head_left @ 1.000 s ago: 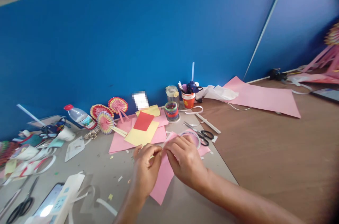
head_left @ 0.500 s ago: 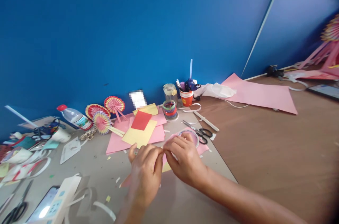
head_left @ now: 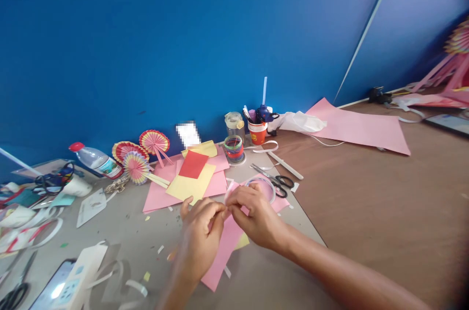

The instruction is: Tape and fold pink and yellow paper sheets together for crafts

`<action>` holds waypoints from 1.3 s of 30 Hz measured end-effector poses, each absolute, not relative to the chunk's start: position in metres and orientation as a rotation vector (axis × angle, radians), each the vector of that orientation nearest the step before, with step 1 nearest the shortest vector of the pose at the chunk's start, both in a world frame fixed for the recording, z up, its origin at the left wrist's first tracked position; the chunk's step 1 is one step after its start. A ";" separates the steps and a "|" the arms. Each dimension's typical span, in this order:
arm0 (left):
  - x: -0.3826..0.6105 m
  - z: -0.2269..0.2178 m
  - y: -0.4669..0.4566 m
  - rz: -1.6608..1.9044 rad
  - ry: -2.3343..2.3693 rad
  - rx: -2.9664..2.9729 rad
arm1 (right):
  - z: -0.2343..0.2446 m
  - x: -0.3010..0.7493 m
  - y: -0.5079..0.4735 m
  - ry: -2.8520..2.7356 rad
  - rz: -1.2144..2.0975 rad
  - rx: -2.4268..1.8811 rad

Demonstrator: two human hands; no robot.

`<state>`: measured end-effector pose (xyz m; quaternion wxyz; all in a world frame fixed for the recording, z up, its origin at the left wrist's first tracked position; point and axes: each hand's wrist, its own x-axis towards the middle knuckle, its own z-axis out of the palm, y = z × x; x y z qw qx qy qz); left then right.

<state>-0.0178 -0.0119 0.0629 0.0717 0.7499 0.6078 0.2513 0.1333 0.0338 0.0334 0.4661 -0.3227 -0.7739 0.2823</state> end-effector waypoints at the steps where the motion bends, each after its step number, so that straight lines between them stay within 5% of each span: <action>1: -0.018 0.063 -0.012 0.755 1.821 2.241 | 0.033 0.133 0.034 -1.895 0.715 -0.794; 8: -0.026 0.062 -0.011 0.783 1.779 2.164 | 0.030 0.132 0.034 -1.889 0.688 -0.748; 20: -0.022 0.060 -0.013 0.816 1.781 2.088 | 0.028 0.131 0.029 -2.020 -0.052 -0.795; 39: -0.029 0.062 -0.012 0.821 1.662 1.862 | 0.030 0.134 0.034 -2.082 0.154 -0.741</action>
